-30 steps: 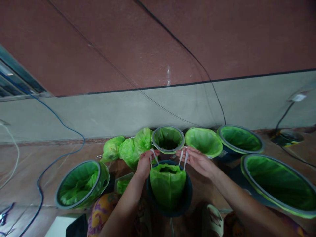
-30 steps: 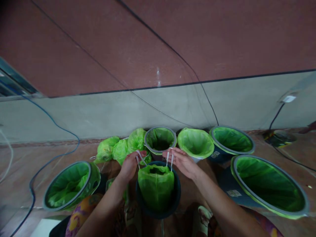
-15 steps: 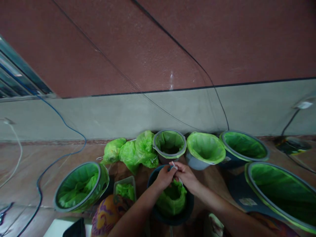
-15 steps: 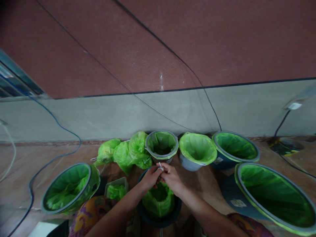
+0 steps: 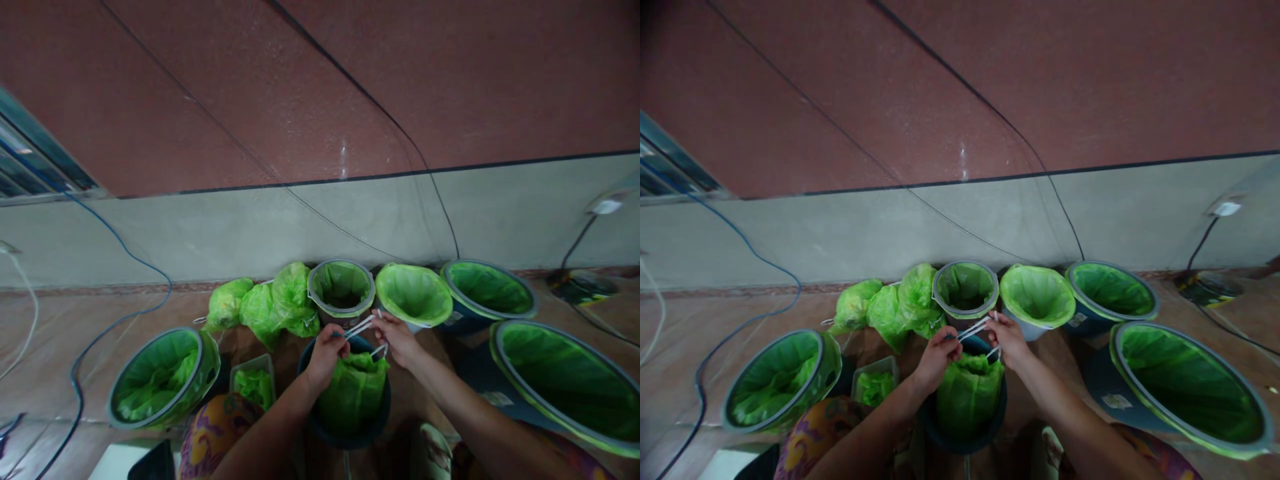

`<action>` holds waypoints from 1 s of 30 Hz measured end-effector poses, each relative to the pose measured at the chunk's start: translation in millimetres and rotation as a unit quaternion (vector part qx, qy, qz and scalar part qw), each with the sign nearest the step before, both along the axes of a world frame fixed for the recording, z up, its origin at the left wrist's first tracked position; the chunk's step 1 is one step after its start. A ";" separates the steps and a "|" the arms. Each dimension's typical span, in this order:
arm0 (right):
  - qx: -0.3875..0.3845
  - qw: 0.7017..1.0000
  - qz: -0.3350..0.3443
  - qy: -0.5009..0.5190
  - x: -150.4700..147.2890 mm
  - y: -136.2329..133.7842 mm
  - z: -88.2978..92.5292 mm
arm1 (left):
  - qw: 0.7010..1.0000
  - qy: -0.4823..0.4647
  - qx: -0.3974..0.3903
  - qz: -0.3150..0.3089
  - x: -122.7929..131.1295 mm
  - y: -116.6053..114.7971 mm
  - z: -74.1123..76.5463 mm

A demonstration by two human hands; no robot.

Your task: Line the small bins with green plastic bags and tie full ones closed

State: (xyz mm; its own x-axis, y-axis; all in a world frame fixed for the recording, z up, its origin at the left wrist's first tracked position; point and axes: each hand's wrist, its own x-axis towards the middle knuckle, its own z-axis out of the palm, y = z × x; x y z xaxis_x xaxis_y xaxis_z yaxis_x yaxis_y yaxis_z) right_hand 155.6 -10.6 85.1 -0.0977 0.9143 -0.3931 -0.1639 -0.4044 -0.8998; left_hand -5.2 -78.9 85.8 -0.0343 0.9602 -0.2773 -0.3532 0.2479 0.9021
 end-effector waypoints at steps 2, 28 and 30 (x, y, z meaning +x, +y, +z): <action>-0.010 1.000 -0.009 0.000 -2.4 -3.0 5.5 | 1.000 -0.015 0.003 0.005 -4.6 2.9 3.4; 0.176 0.908 0.360 -0.123 7.9 -14.0 -13.0 | 0.986 0.147 -0.026 -0.077 1.3 6.3 -10.0; 0.170 0.913 0.351 -0.117 8.1 -16.4 -14.7 | 0.990 0.120 -0.029 -0.072 1.7 6.2 -9.7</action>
